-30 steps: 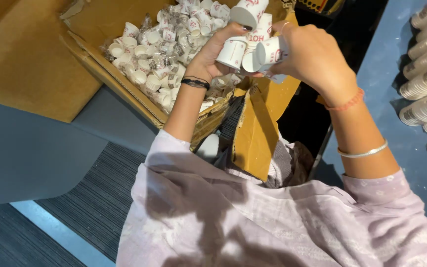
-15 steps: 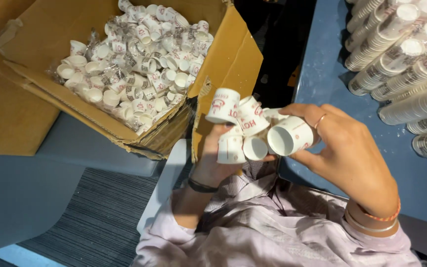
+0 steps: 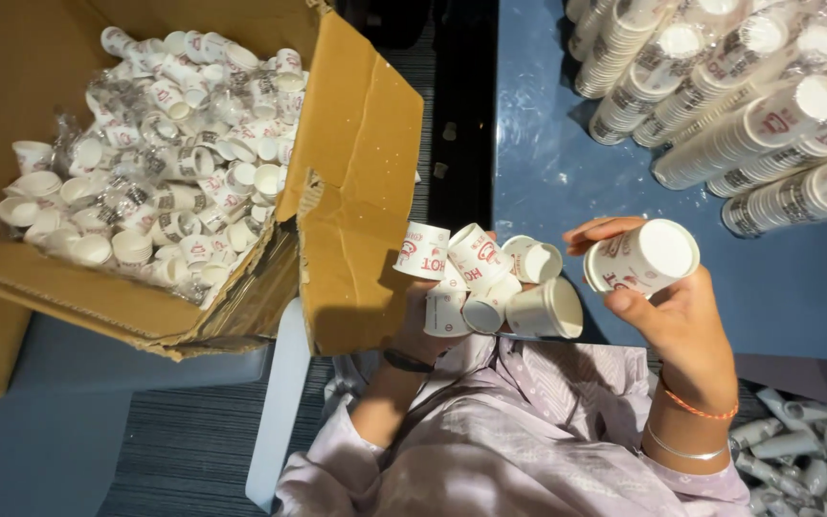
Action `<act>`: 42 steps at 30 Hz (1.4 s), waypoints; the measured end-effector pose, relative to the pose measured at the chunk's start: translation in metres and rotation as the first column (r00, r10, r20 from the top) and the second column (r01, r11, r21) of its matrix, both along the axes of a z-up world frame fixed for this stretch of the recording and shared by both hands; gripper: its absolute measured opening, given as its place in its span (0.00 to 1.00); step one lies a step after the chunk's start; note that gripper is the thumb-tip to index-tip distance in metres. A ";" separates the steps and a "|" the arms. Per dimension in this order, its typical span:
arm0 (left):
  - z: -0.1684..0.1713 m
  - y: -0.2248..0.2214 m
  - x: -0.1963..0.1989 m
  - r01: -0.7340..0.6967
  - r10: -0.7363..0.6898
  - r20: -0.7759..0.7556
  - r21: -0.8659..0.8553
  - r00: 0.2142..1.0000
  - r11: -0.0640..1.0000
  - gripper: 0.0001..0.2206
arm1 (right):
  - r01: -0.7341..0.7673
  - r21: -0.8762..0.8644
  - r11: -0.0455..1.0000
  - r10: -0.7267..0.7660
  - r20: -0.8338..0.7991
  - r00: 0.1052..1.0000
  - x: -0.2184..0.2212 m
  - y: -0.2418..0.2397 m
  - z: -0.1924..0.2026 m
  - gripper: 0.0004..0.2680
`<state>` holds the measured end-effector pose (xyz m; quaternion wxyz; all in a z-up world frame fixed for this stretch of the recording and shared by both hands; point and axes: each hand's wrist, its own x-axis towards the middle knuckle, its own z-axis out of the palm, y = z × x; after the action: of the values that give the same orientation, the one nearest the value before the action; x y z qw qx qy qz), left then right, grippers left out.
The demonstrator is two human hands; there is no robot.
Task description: The person sorts paper cups from a cardboard box, stacks them into several towers on a table, and places a stack of cups into a clear plastic sleeve.
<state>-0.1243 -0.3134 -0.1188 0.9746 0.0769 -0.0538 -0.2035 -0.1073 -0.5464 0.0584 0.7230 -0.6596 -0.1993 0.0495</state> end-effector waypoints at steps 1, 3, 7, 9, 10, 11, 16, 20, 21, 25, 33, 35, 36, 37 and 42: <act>0.013 -0.003 0.002 0.014 -0.014 -0.003 -0.003 1.000 1.000 0.35 | 0.014 -0.003 1.000 -0.014 -0.003 1.000 -0.001 -0.003 -0.013 0.16; 0.040 -0.009 0.009 0.111 -0.102 0.081 -0.122 0.991 0.986 0.33 | 0.205 0.035 0.978 -0.199 -0.118 0.973 0.001 -0.010 -0.039 0.17; 0.035 -0.030 0.023 0.118 -0.119 -0.009 -0.033 0.993 0.992 0.32 | 0.507 0.081 0.858 -0.506 -0.042 0.862 0.008 0.003 -0.112 0.16; 0.022 -0.039 0.031 0.090 -0.084 -0.126 0.050 0.988 0.995 0.33 | 0.619 -0.032 0.785 -0.617 0.050 0.785 0.013 -0.002 -0.158 0.15; 0.015 -0.039 0.033 0.093 -0.086 -0.127 0.050 0.988 0.994 0.33 | 0.621 -0.031 0.784 -0.619 0.049 0.784 0.012 -0.003 -0.162 0.15; 0.008 -0.040 0.035 0.094 -0.094 -0.113 0.000 0.989 0.996 0.34 | 0.669 -0.163 0.726 -0.661 0.103 0.743 0.011 -0.003 -0.166 0.16; 0.003 -0.037 0.037 0.098 -0.102 -0.060 -0.072 0.993 0.993 0.37 | 0.677 -0.265 0.687 -0.668 0.137 0.731 0.012 0.000 -0.163 0.18; -0.003 -0.038 0.040 0.100 -0.104 -0.036 -0.100 0.994 0.990 0.37 | 0.647 -0.380 0.661 -0.599 0.252 0.760 0.014 0.002 -0.159 0.19; -0.005 -0.038 0.041 0.105 -0.109 -0.032 -0.109 0.994 0.988 0.37 | 0.636 -0.359 0.683 -0.580 0.263 0.771 0.014 0.001 -0.162 0.20; 0.003 -0.034 0.038 0.100 -0.104 -0.054 -0.080 0.993 0.992 0.37 | 0.695 -0.235 0.679 -0.631 0.296 0.717 -0.002 -0.010 -0.159 0.22; -0.004 -0.032 0.039 0.083 -0.091 -0.054 -0.129 0.994 0.988 0.39 | 0.553 -0.517 0.653 -0.219 0.571 0.792 -0.029 0.010 -0.135 0.20; -0.005 -0.030 0.037 0.079 -0.088 -0.051 -0.155 0.995 0.985 0.38 | 0.551 -0.445 0.706 -0.326 0.487 0.810 -0.036 0.009 -0.146 0.19; -0.004 -0.029 0.036 0.073 -0.084 -0.050 -0.181 0.995 0.981 0.38 | 0.553 -0.368 0.748 -0.417 0.387 0.822 -0.038 0.009 -0.151 0.18; -0.003 -0.027 0.035 0.072 -0.082 -0.048 -0.179 0.995 0.981 0.38 | 0.552 -0.366 0.749 -0.416 0.388 0.822 -0.038 0.006 -0.139 0.18; 0.004 -0.015 0.032 0.069 -0.089 -0.069 -0.249 0.994 0.966 0.38 | 0.727 -0.481 0.490 -0.425 0.597 0.681 -0.027 -0.013 -0.072 0.19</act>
<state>-0.0924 -0.3286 -0.1147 0.9691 -0.0551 -0.0427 -0.2368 -0.1347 -0.5595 -0.0131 0.3384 -0.8994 -0.0699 -0.2676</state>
